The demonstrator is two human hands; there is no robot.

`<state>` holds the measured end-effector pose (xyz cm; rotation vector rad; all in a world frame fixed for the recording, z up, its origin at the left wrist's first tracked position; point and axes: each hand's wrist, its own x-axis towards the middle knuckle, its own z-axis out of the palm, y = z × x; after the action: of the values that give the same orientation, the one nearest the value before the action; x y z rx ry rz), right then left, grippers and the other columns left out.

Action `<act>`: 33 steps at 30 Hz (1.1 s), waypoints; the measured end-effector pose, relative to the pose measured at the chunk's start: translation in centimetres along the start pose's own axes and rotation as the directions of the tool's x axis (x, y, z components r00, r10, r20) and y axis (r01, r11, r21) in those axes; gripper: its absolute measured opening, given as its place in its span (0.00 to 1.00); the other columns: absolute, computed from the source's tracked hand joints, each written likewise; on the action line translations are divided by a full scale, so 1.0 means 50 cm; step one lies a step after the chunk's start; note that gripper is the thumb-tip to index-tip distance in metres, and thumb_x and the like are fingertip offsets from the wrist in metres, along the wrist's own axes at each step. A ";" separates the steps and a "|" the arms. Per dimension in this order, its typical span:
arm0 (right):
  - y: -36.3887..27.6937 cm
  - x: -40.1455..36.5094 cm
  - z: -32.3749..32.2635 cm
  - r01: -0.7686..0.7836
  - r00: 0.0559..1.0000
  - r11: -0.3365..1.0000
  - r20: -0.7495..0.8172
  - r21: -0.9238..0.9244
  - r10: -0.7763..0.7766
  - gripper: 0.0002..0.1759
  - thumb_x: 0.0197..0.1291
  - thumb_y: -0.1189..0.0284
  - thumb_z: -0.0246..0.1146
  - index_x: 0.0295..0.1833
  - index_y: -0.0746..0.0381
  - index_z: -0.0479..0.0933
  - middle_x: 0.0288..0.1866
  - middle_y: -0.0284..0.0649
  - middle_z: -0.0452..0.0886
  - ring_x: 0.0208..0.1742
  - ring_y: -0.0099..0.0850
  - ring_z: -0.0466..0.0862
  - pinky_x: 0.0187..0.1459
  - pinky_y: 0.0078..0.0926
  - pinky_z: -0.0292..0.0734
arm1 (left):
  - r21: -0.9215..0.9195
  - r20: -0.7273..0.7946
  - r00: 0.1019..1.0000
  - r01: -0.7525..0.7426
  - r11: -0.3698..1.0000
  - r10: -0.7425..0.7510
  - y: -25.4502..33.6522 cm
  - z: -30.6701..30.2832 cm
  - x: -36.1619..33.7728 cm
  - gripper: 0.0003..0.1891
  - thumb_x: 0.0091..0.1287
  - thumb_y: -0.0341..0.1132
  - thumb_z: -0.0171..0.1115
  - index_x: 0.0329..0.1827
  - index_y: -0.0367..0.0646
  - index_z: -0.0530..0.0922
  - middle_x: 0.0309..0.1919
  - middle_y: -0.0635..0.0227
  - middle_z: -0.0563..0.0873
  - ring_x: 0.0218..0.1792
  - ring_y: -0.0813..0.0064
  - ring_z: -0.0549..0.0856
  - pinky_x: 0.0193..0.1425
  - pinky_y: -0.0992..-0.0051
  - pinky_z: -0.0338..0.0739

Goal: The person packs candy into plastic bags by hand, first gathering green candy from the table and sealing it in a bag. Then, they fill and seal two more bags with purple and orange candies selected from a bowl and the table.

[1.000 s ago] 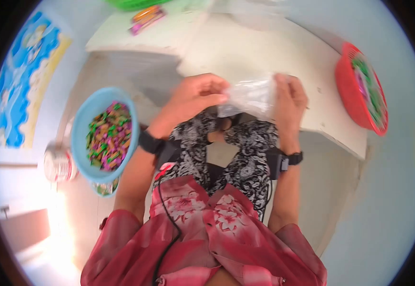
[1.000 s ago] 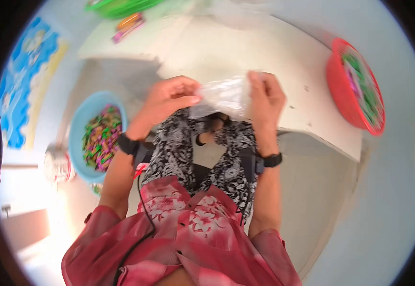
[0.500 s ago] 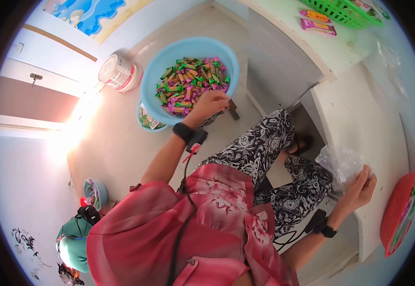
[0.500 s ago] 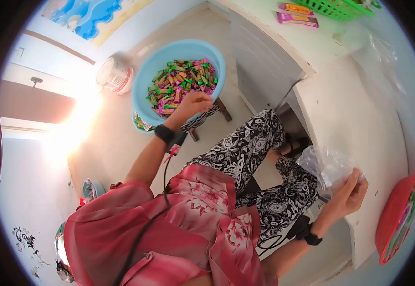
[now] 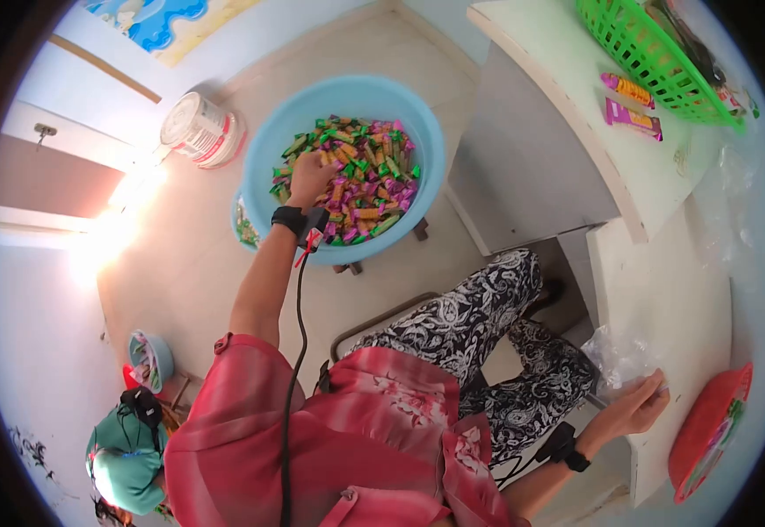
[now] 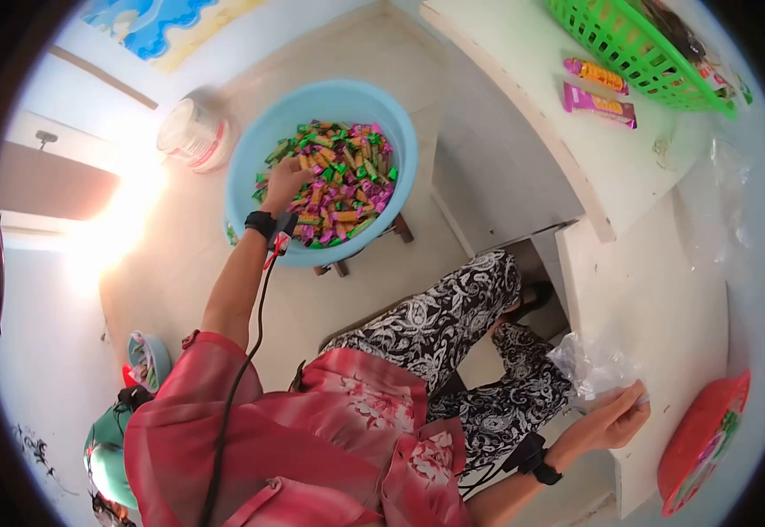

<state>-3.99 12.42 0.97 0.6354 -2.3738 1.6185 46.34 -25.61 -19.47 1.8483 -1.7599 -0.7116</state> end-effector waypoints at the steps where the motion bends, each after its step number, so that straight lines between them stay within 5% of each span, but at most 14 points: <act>1: 0.004 -0.003 -0.006 -0.006 0.999 1.000 0.040 0.002 0.006 0.12 0.81 0.65 0.64 0.50 0.65 0.82 0.36 0.29 0.76 0.33 0.16 0.71 0.32 0.17 0.66 | -0.067 -0.037 0.996 -0.080 0.995 0.077 -0.011 0.015 0.016 0.19 0.61 0.45 0.75 0.38 0.33 0.87 0.26 0.52 0.89 0.30 0.53 0.89 0.39 0.52 0.81; 3: -0.001 0.015 -0.031 -0.065 0.998 0.997 0.000 0.035 0.065 0.11 0.82 0.67 0.63 0.51 0.64 0.81 0.36 0.28 0.75 0.32 0.16 0.70 0.31 0.17 0.66 | 0.031 -0.178 0.964 -0.194 0.981 0.196 -0.046 0.130 0.121 0.23 0.61 0.49 0.76 0.41 0.34 0.88 0.30 0.48 0.90 0.35 0.50 0.92 0.42 0.50 0.82; 4: 0.004 -0.004 0.006 0.062 0.998 0.997 -0.014 -0.050 -0.063 0.10 0.82 0.67 0.63 0.50 0.64 0.81 0.35 0.27 0.74 0.32 0.15 0.69 0.31 0.17 0.64 | 0.076 -0.012 1.000 0.019 0.997 -0.018 0.015 0.038 0.057 0.27 0.62 0.54 0.77 0.45 0.34 0.88 0.38 0.46 0.92 0.46 0.46 0.92 0.52 0.49 0.83; 5: 0.032 0.005 -0.007 0.029 0.999 0.998 0.046 -0.062 -0.027 0.10 0.82 0.67 0.63 0.50 0.64 0.81 0.35 0.26 0.74 0.33 0.15 0.69 0.31 0.18 0.65 | 0.031 -0.082 0.994 -0.070 0.997 0.072 -0.055 0.082 0.093 0.32 0.63 0.57 0.76 0.53 0.33 0.86 0.47 0.45 0.92 0.55 0.43 0.89 0.61 0.48 0.81; 8: 0.004 0.002 0.015 0.072 0.997 0.995 0.026 -0.069 -0.071 0.10 0.81 0.70 0.63 0.42 0.61 0.77 0.29 0.24 0.71 0.28 0.13 0.68 0.28 0.17 0.63 | 0.350 -0.080 0.994 0.104 0.931 -0.081 -0.083 0.144 0.122 0.57 0.64 0.68 0.71 0.84 0.33 0.60 0.76 0.31 0.70 0.68 0.31 0.79 0.69 0.44 0.78; 10: 0.013 0.002 0.017 0.029 0.999 0.998 0.031 0.063 -0.031 0.11 0.81 0.71 0.64 0.41 0.62 0.76 0.27 0.25 0.72 0.26 0.13 0.68 0.26 0.15 0.62 | 0.395 -0.047 0.986 0.163 0.904 -0.157 -0.050 0.157 0.122 0.59 0.65 0.69 0.70 0.88 0.38 0.54 0.77 0.31 0.68 0.69 0.25 0.76 0.70 0.42 0.77; 14: 0.014 0.009 0.018 0.110 0.994 0.993 0.014 -0.030 -0.110 0.11 0.80 0.72 0.64 0.40 0.64 0.77 0.27 0.25 0.70 0.28 0.13 0.67 0.27 0.17 0.62 | 0.453 -0.034 0.989 0.141 0.880 -0.141 -0.033 0.180 0.135 0.60 0.66 0.66 0.71 0.91 0.41 0.49 0.77 0.31 0.68 0.68 0.26 0.77 0.68 0.40 0.78; 16: 0.034 0.016 0.011 0.208 0.978 0.964 0.027 -0.167 -0.207 0.11 0.80 0.72 0.64 0.40 0.64 0.77 0.27 0.25 0.69 0.28 0.14 0.66 0.28 0.18 0.61 | 0.477 -0.048 0.994 0.112 0.872 -0.102 -0.040 0.199 0.145 0.58 0.66 0.63 0.72 0.89 0.39 0.51 0.77 0.33 0.70 0.71 0.33 0.77 0.67 0.40 0.78; 19: 0.041 0.016 0.011 0.128 0.992 0.981 0.003 -0.149 -0.129 0.11 0.80 0.72 0.65 0.40 0.65 0.78 0.29 0.24 0.69 0.30 0.15 0.66 0.29 0.20 0.61 | 0.531 -0.056 0.998 0.059 0.845 -0.035 -0.070 0.224 0.150 0.54 0.67 0.65 0.68 0.86 0.37 0.57 0.75 0.34 0.73 0.75 0.37 0.74 0.68 0.36 0.76; 21: 0.053 0.023 0.006 0.132 0.991 0.979 0.010 -0.153 -0.133 0.12 0.79 0.71 0.66 0.41 0.65 0.79 0.30 0.25 0.71 0.31 0.16 0.66 0.29 0.19 0.62 | 0.598 -0.002 0.998 0.054 0.799 -0.065 -0.082 0.239 0.167 0.49 0.67 0.66 0.66 0.84 0.47 0.63 0.75 0.39 0.75 0.75 0.38 0.76 0.69 0.34 0.75; 24: 0.049 0.021 0.012 0.148 0.989 0.977 0.014 -0.155 -0.148 0.12 0.79 0.69 0.67 0.42 0.66 0.80 0.31 0.27 0.72 0.31 0.16 0.67 0.30 0.19 0.65 | 0.341 -0.084 0.993 0.108 0.934 -0.084 -0.101 0.226 0.163 0.39 0.69 0.53 0.70 0.80 0.49 0.68 0.71 0.40 0.77 0.65 0.41 0.83 0.62 0.39 0.79; 28: 0.035 0.020 0.015 0.093 0.996 0.991 0.001 -0.096 -0.093 0.12 0.79 0.67 0.67 0.45 0.66 0.81 0.32 0.28 0.74 0.33 0.16 0.69 0.32 0.18 0.69 | -0.176 0.041 0.985 0.174 0.969 -0.170 -0.133 0.159 0.119 0.24 0.68 0.45 0.73 0.63 0.45 0.80 0.54 0.52 0.85 0.47 0.55 0.88 0.48 0.55 0.84; 30: 0.036 0.021 0.013 0.097 0.995 0.988 0.006 -0.120 -0.097 0.13 0.79 0.67 0.67 0.45 0.66 0.81 0.34 0.28 0.74 0.34 0.16 0.71 0.33 0.17 0.70 | -0.428 0.125 0.984 0.172 0.887 -0.131 -0.154 0.123 0.108 0.19 0.67 0.44 0.74 0.54 0.42 0.84 0.44 0.60 0.86 0.40 0.63 0.88 0.43 0.62 0.84; 33: 0.038 0.022 0.010 0.098 0.995 0.989 0.025 -0.112 -0.096 0.13 0.79 0.66 0.67 0.46 0.67 0.81 0.34 0.27 0.74 0.35 0.16 0.71 0.34 0.17 0.70 | -0.807 0.308 0.908 0.408 0.427 -0.285 -0.155 0.090 0.084 0.10 0.71 0.36 0.73 0.48 0.43 0.82 0.39 0.65 0.86 0.39 0.68 0.87 0.45 0.63 0.90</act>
<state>-5.78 12.29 -0.41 0.7349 -2.3880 1.4330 49.25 -29.38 -28.14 1.4023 -0.7184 -1.5599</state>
